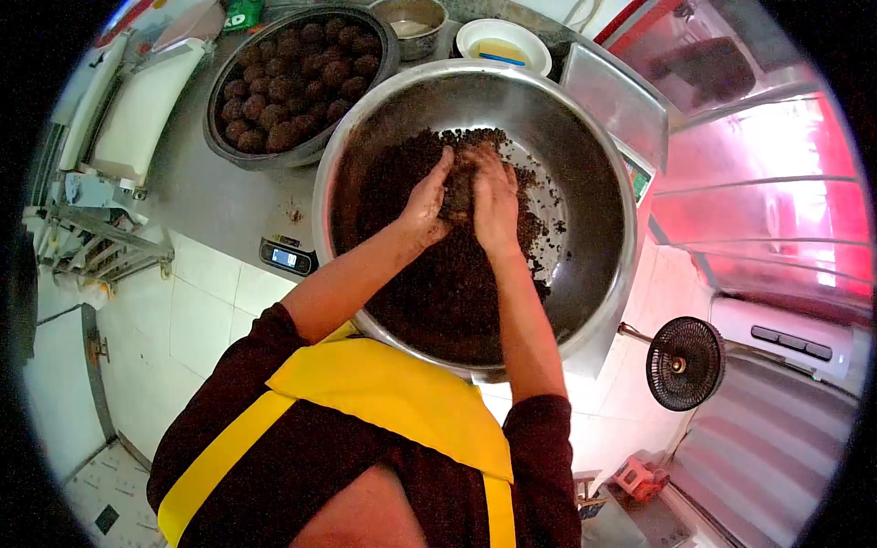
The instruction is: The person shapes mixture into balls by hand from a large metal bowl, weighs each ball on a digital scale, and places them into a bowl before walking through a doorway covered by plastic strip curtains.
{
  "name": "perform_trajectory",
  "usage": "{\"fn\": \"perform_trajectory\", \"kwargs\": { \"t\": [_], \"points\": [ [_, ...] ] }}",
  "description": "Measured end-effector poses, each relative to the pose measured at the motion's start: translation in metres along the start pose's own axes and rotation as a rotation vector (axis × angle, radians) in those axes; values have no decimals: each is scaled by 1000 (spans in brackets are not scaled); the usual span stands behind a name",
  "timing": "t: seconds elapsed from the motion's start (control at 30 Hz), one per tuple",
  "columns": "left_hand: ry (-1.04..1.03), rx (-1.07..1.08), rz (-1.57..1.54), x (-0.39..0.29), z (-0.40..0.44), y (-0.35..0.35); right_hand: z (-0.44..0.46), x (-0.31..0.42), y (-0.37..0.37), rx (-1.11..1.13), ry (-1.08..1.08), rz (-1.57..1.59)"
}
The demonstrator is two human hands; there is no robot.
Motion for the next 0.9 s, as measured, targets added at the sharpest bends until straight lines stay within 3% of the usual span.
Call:
{"fn": "perform_trajectory", "kwargs": {
  "t": [0.03, 0.1, 0.17, 0.27, 0.37, 0.47, 0.5, 0.6, 0.63, 0.73, 0.77, 0.87, 0.9],
  "points": [
    [13, -143, 35, 3, 7, 8, 5, 5, -1, 59, 100, -115],
    [32, -153, -31, 8, 10, 7, 6, 10, -7, 102, 241, -257],
    [35, -186, -134, 14, 3, 3, -4, 10, -12, 73, 263, -299],
    [53, -196, -13, 25, 11, 19, -20, 6, -24, -1, 232, -217],
    [54, -178, 51, 29, 30, 30, -19, -10, -27, -9, 159, -165],
    [27, 24, 91, 12, 37, 18, 7, -6, -8, 5, 273, -338],
    [156, 34, 104, -4, 7, -1, 10, 11, -3, 5, 274, -384],
    [71, 11, 75, -18, -11, -3, 0, 11, -8, 119, 145, -164],
    [-8, -21, 93, -22, -25, -12, -2, 2, -8, 3, 62, -60],
    [74, -183, 151, 2, 8, 14, -10, -6, -26, 45, 86, -190],
    [81, -204, 33, 12, 3, 12, -17, -5, -28, -10, 53, -194],
    [127, -251, -12, 32, 17, 30, -28, -30, -40, 71, -189, -206],
    [66, -138, 87, 34, 28, 30, -29, -51, -36, 76, -92, -245]
  ]
}}
Point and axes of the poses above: each hand's wrist, its own z-axis towards the middle knuckle, its own y-axis out of the back of the hand, x = y × z, the point moved 5 cm from there along z, towards the middle knuckle, and after that the axes turned 7 degrees about y, right-handed, at the moved point
